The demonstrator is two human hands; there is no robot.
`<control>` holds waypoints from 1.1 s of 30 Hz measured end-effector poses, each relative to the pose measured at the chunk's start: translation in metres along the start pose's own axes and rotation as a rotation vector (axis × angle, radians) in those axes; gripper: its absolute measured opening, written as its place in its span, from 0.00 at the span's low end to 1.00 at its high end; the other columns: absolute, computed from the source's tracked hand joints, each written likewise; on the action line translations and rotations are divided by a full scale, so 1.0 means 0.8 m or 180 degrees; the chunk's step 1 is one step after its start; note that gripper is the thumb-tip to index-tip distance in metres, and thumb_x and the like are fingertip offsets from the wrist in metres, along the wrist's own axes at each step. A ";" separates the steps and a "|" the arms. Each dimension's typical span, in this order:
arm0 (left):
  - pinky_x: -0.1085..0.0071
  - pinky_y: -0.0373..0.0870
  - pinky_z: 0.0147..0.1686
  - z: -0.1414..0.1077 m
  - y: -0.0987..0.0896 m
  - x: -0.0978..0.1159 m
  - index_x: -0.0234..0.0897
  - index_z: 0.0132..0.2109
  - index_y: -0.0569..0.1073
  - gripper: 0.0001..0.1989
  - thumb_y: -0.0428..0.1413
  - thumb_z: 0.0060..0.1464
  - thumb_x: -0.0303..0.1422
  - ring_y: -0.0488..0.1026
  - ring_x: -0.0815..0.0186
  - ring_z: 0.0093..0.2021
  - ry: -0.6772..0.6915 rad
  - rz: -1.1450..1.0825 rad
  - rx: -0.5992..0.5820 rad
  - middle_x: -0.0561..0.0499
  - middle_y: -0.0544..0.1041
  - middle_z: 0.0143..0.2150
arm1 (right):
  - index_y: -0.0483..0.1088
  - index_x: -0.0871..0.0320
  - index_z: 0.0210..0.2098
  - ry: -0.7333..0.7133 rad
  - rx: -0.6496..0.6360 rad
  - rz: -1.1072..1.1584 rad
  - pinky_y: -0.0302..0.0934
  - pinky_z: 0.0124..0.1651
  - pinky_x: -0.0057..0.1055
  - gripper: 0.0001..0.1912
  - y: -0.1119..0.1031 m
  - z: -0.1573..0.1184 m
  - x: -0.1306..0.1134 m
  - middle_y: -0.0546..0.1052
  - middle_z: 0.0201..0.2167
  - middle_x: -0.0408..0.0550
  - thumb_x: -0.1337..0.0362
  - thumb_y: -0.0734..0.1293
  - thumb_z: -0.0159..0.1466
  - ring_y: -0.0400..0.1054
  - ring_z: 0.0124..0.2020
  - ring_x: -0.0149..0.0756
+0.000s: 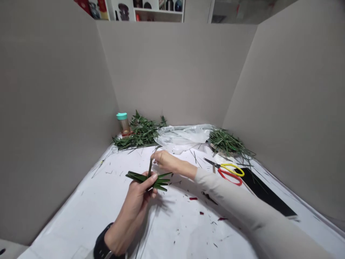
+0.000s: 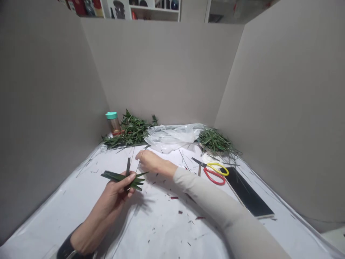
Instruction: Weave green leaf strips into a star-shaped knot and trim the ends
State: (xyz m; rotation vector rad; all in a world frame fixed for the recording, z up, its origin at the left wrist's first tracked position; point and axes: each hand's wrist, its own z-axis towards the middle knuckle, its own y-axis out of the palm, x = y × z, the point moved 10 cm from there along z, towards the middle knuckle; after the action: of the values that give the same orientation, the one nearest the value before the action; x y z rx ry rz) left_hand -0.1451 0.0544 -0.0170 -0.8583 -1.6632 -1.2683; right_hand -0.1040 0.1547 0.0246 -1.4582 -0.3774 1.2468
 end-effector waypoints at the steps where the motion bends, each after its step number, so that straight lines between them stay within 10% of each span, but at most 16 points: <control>1: 0.78 0.66 0.19 -0.001 0.006 0.002 0.32 0.37 0.73 0.03 0.60 0.59 0.25 0.66 0.75 0.22 -0.0002 0.0028 -0.0025 0.57 0.71 0.30 | 0.69 0.59 0.54 0.0120 0.0058 0.0356 0.71 0.48 0.44 0.17 -0.013 -0.025 0.010 0.74 0.52 0.52 0.58 0.67 0.69 0.73 0.47 0.42; 10: 0.80 0.65 0.21 -0.017 0.089 -0.011 0.34 0.32 0.76 0.09 0.69 0.49 0.31 0.65 0.74 0.25 -0.0155 0.0382 -0.0439 0.56 0.71 0.29 | 0.71 0.61 0.48 0.0906 0.0766 0.2801 0.70 0.34 0.33 0.21 -0.064 -0.223 0.019 0.78 0.38 0.51 0.50 0.60 0.70 0.74 0.31 0.34; 20: 0.74 0.67 0.25 -0.032 0.142 -0.072 0.36 0.30 0.75 0.10 0.64 0.53 0.36 0.65 0.67 0.28 -0.0627 0.0489 -0.0803 0.53 0.70 0.28 | 0.68 0.59 0.29 0.1342 0.1137 0.3675 0.58 0.23 0.21 0.14 -0.032 -0.261 0.037 0.69 0.22 0.38 0.56 0.70 0.64 0.63 0.21 0.24; 33: 0.77 0.66 0.27 -0.030 0.135 -0.104 0.38 0.32 0.78 0.07 0.66 0.51 0.36 0.65 0.70 0.26 -0.0932 0.0394 -0.0807 0.55 0.71 0.25 | 0.69 0.56 0.32 0.1636 0.1247 0.3110 0.61 0.34 0.28 0.08 -0.035 -0.271 0.052 0.73 0.27 0.40 0.60 0.68 0.64 0.68 0.30 0.31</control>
State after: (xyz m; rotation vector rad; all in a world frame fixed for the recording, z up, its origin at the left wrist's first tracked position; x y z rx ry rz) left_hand -0.0104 0.0563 -0.0493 -1.3341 -1.6619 -1.3340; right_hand 0.1035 0.0834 -0.0106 -1.5713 0.9855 1.4791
